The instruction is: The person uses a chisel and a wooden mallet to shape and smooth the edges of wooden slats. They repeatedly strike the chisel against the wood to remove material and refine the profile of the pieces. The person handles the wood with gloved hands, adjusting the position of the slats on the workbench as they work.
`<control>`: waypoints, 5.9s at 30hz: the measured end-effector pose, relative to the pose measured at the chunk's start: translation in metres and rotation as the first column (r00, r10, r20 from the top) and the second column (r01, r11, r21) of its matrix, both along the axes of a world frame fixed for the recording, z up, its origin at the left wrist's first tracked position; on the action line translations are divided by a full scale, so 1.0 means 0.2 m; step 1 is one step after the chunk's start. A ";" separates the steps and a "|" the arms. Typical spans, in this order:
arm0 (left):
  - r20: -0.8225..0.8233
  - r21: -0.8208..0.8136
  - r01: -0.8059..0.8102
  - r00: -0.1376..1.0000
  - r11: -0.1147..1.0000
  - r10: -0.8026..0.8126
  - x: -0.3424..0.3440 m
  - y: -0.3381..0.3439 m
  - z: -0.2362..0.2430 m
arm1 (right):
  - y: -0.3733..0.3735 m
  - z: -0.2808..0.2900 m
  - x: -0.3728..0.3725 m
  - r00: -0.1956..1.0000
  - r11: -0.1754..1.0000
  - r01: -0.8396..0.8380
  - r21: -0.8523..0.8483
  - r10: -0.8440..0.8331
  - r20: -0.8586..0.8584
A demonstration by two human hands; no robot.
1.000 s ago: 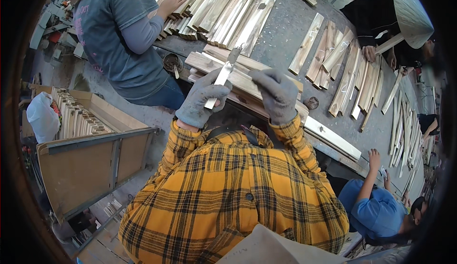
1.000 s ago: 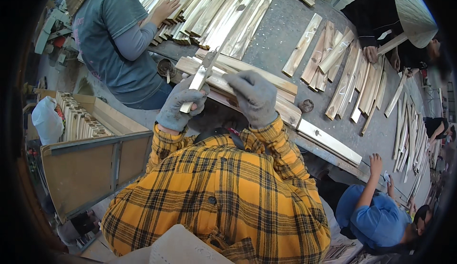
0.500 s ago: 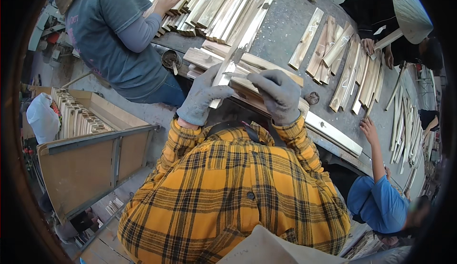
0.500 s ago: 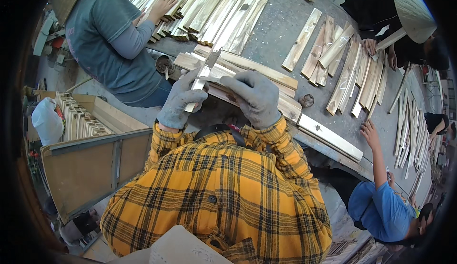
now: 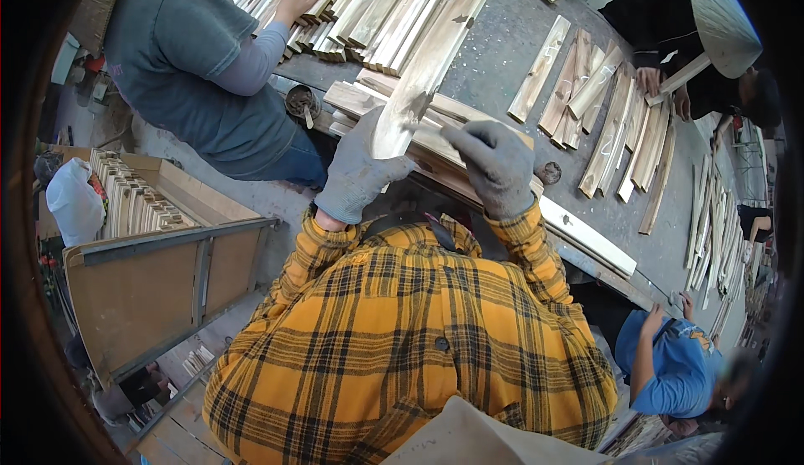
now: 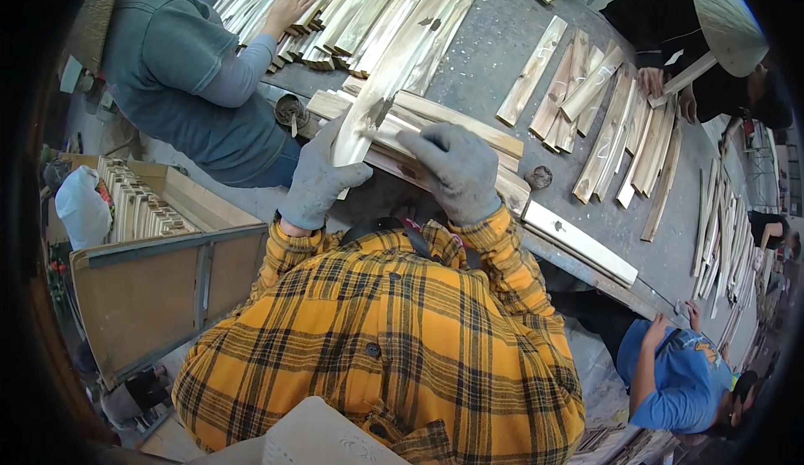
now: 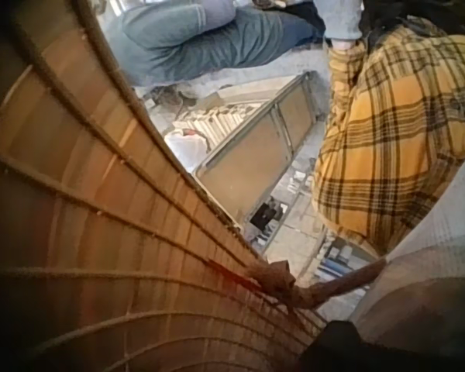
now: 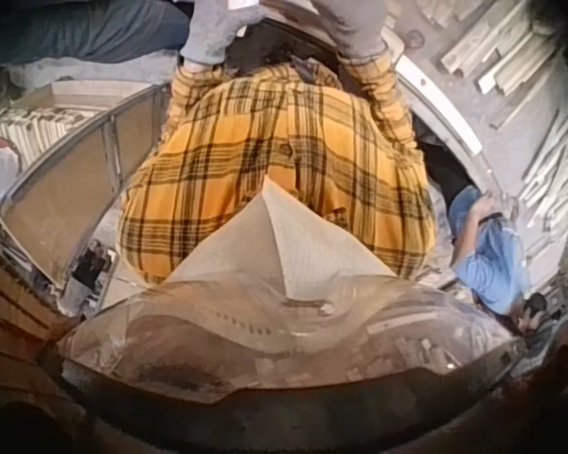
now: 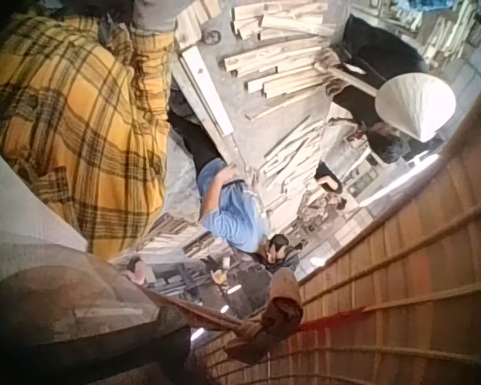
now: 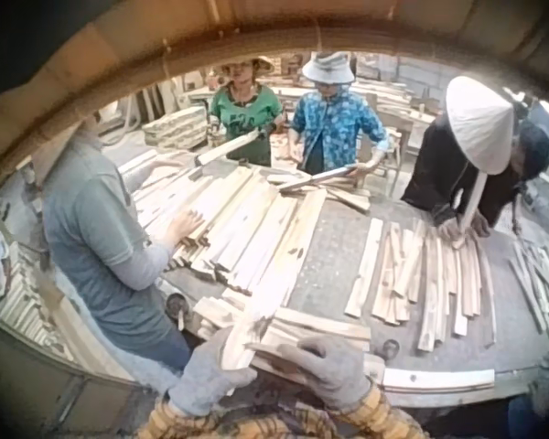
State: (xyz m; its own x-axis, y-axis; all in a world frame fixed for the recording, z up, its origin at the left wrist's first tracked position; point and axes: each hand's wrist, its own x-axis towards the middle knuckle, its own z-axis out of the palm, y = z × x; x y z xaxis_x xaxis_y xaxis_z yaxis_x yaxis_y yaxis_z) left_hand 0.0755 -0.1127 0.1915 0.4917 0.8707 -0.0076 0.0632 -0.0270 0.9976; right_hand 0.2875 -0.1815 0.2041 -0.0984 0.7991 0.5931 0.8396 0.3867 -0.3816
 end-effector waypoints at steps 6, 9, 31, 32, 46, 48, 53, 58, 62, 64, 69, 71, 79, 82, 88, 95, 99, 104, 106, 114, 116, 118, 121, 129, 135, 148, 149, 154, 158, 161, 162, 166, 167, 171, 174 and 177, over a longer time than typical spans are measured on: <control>0.246 -0.409 0.167 0.967 0.897 -0.067 -0.04 0.02 0.03 | 0.04 -0.07 0.07 0.823 0.994 -0.027 -0.108 -0.039 -0.566; 0.495 -0.603 0.359 0.869 0.713 -0.020 -0.05 0.01 -0.01 | 0.10 -0.08 0.06 0.834 0.991 0.117 -0.061 -0.132 -0.535; -0.124 -0.117 0.506 0.846 0.854 -0.518 -0.18 0.52 0.12 | 0.23 -0.01 0.75 0.960 0.955 0.280 0.099 -0.281 -0.005; -0.172 -0.085 0.547 0.815 0.833 -0.553 -0.18 0.58 0.14 | 0.24 0.00 0.79 0.959 0.960 0.257 0.109 -0.267 0.098; -0.753 0.178 0.805 0.482 0.566 -0.448 -0.12 1.03 0.19 | 0.21 -0.16 0.90 0.980 0.879 0.089 -0.469 0.007 0.198; -0.841 0.136 0.732 0.441 0.668 -0.312 0.01 0.98 0.20 | 0.07 -0.16 0.92 0.960 0.878 0.187 -0.441 -0.067 0.273; -0.766 0.306 0.751 0.559 0.585 -0.318 0.32 0.64 0.02 | -0.41 -0.10 1.13 0.915 0.788 0.374 -0.489 -0.229 0.332; -0.753 0.435 0.825 0.553 0.362 -0.357 0.72 0.19 -0.19 | -1.01 -0.22 1.36 0.822 0.598 0.570 -0.563 -0.427 0.378; -0.728 0.495 0.812 0.582 0.311 -0.362 0.99 -0.07 -0.37 | -1.31 -0.38 1.53 0.727 0.409 0.663 -0.627 -0.553 0.408; -0.804 0.438 0.857 0.508 0.271 -0.309 1.12 -0.12 -0.52 | -1.36 -0.48 1.60 0.679 0.308 0.699 -0.646 -0.569 0.464; -0.942 0.250 0.921 0.303 0.298 -0.144 1.06 -0.05 -0.70 | -1.08 -0.67 1.44 0.679 0.229 0.706 -0.670 -0.486 0.550; -0.930 0.290 0.890 0.349 0.353 -0.117 1.02 -0.03 -0.74 | -1.03 -0.69 1.44 0.693 0.247 0.693 -0.677 -0.484 0.534; -0.944 0.293 0.875 0.329 0.385 -0.030 0.92 -0.04 -0.76 | -0.99 -0.76 1.36 0.708 0.322 0.686 -0.652 -0.504 0.496; -0.915 0.389 0.826 0.397 0.408 0.069 0.90 -0.05 -0.83 | -1.05 -0.78 1.40 0.737 0.409 0.647 -0.644 -0.553 0.388; -0.864 0.445 0.758 0.504 0.477 0.004 0.81 -0.11 -0.68 | -0.76 -0.50 1.27 0.644 0.549 0.400 -0.733 -0.738 -0.201; -0.748 0.367 0.766 0.580 0.527 -0.322 0.60 -0.02 -0.17 | 0.19 -0.47 0.87 0.847 0.858 0.074 -0.508 -0.322 -0.422; -0.711 0.391 0.723 0.630 0.569 -0.313 0.49 0.00 -0.07 | 0.73 -0.63 0.64 0.887 0.707 0.445 -0.549 -0.434 0.160; -0.666 0.419 0.660 0.691 0.624 -0.283 0.30 -0.02 0.00 | 0.95 -0.59 0.51 0.753 0.385 0.601 -0.700 -0.566 0.335; -0.660 0.338 0.655 0.677 0.676 -0.325 0.18 0.01 0.01 | 0.99 -0.69 0.50 0.698 0.304 0.623 -0.721 -0.633 0.336; -0.052 -0.149 0.245 0.966 0.958 -0.255 0.32 0.17 -0.17 | 0.75 -0.39 0.50 0.748 0.354 0.535 -0.767 -0.621 0.235; 0.103 -0.446 0.171 0.985 0.879 -0.140 0.42 0.26 -0.25 | 0.65 -0.26 0.41 0.748 0.367 0.520 -0.771 -0.632 0.204; 0.233 -0.611 0.181 0.971 0.770 -0.043 0.51 0.32 -0.29 | 0.58 -0.24 0.36 0.785 0.426 0.478 -0.768 -0.599 0.157; 0.591 -0.716 0.541 0.806 0.441 -0.028 0.62 0.44 -0.38 | 0.54 -0.26 0.39 0.839 0.564 0.401 -0.722 -0.543 0.042; 0.279 -0.708 0.287 0.953 0.645 -0.118 0.68 0.51 -0.30 | 0.57 -0.22 0.88 0.547 0.279 0.703 -0.654 -0.800 0.247; 0.177 -0.577 0.245 0.969 0.779 -0.173 0.61 0.50 -0.33 | 0.67 -0.33 0.98 0.455 0.279 0.727 -0.627 -0.880 0.135; 0.255 -0.595 0.257 0.959 0.762 -0.124 0.45 0.53 -0.42 | -0.15 -0.44 1.26 -0.115 0.982 0.041 -0.186 -0.180 -0.977; 0.272 -0.602 0.277 0.953 0.749 -0.133 0.45 0.54 -0.42 | -0.23 -0.44 1.27 -0.049 0.974 0.045 -0.221 -0.219 -0.974; 0.220 -0.536 0.296 0.953 0.790 -0.208 0.44 0.53 -0.39 | -0.47 -0.50 1.28 0.247 0.816 0.378 -0.437 -0.544 -0.802; 0.253 -0.502 0.276 0.953 0.820 -0.166 0.45 0.48 -0.41 | -0.38 -0.39 1.18 0.324 0.301 0.839 -0.454 -0.946 -0.027; 0.281 -0.503 0.321 0.939 0.803 -0.199 0.48 0.42 -0.37 | -0.22 -0.43 1.11 0.380 0.358 0.878 -0.319 -0.925 0.008; 0.281 -0.500 0.314 0.940 0.807 -0.191 0.49 0.41 -0.36 | -0.11 -0.52 1.07 0.484 0.504 0.803 -0.318 -0.863 -0.144; 0.232 -0.491 0.255 0.960 0.833 -0.157 0.46 0.39 -0.33 | 0.35 -0.32 0.60 0.550 0.297 0.753 -0.587 -0.774 0.314; 0.210 -0.480 0.243 0.965 0.843 -0.158 0.47 0.40 -0.30 | 0.38 -0.34 0.60 0.562 0.313 0.741 -0.593 -0.774 0.294; 0.127 -0.436 0.215 0.976 0.874 -0.177 0.49 0.40 -0.28 | 0.40 -0.59 0.75 0.630 0.517 0.593 -0.618 -0.775 -0.043; 0.152 -0.465 0.246 0.968 0.851 -0.197 0.54 0.44 -0.32 | 0.24 -0.66 0.94 0.369 0.823 0.209 -0.528 -0.567 -0.737; 0.214 -0.465 0.302 0.950 0.832 -0.225 0.69 0.46 -0.37 | 0.06 -0.69 1.09 -0.216 0.982 0.045 -0.183 -0.169 -0.962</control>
